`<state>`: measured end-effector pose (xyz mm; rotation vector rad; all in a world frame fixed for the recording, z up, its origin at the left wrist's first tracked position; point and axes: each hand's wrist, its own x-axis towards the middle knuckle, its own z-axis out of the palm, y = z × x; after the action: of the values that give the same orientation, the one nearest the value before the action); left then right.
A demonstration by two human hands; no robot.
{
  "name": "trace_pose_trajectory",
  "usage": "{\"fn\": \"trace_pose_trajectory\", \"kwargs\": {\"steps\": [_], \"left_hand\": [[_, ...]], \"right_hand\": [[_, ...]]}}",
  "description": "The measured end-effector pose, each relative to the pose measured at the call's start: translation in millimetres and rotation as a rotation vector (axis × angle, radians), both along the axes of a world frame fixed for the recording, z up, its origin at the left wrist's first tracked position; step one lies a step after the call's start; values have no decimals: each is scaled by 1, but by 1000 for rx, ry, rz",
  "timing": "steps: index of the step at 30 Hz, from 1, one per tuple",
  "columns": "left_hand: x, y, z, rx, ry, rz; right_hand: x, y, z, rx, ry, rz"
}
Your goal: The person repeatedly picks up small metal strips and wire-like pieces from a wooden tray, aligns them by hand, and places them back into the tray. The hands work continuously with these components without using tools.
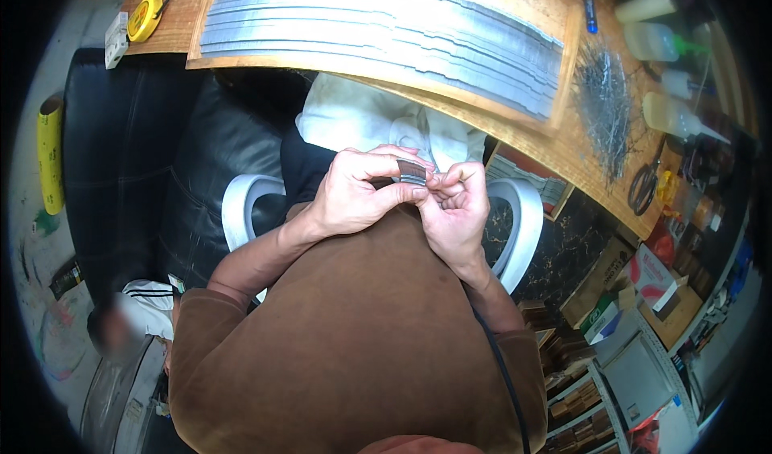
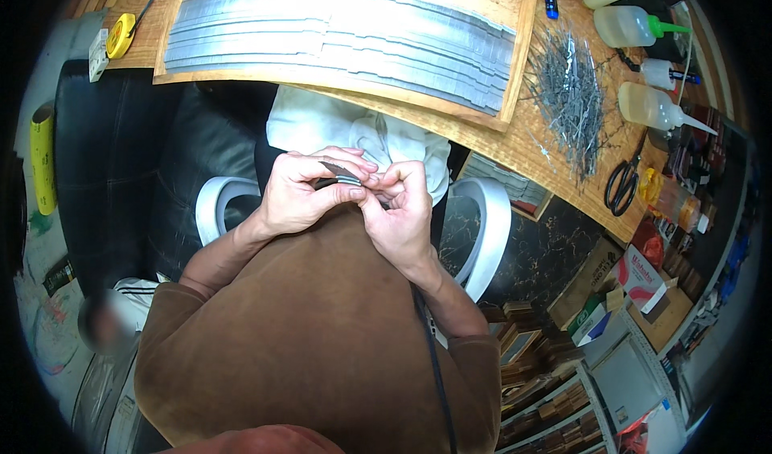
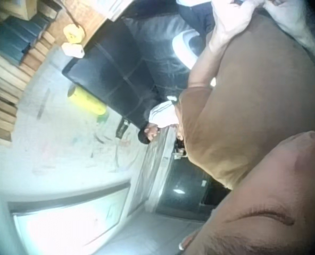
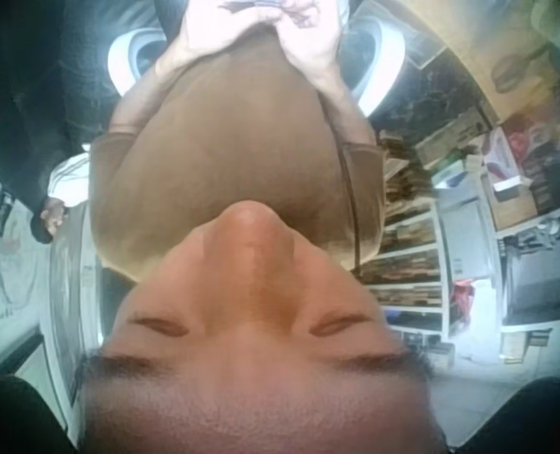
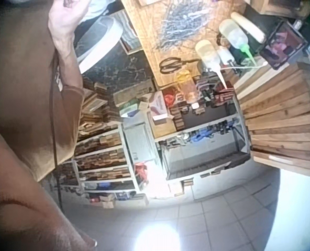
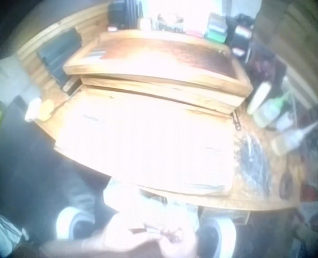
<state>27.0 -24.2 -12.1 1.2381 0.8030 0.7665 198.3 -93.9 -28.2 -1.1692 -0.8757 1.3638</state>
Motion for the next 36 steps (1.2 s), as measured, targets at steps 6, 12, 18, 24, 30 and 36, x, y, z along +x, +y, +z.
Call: {"fn": "trace_pose_trajectory", "kwargs": {"steps": [6, 12, 18, 24, 30, 36], "left_hand": [[-4, -2, 0, -41, 113, -28], [1, -5, 9, -69, 84, -45], [-1, -8, 6, 61, 88, -54], [0, -8, 4, 81, 88, -59], [1, -7, 7, 56, 86, -54], [0, -6, 10, 62, 98, -62]], "right_hand": [[29, 16, 46, -53, -500, 279], [31, 39, 71, 160, -554, 198], [29, 44, 72, 260, -608, 212], [30, 43, 70, 297, -600, 178], [31, 40, 67, 221, -548, 160], [32, 41, 61, 255, -543, 141]]}}
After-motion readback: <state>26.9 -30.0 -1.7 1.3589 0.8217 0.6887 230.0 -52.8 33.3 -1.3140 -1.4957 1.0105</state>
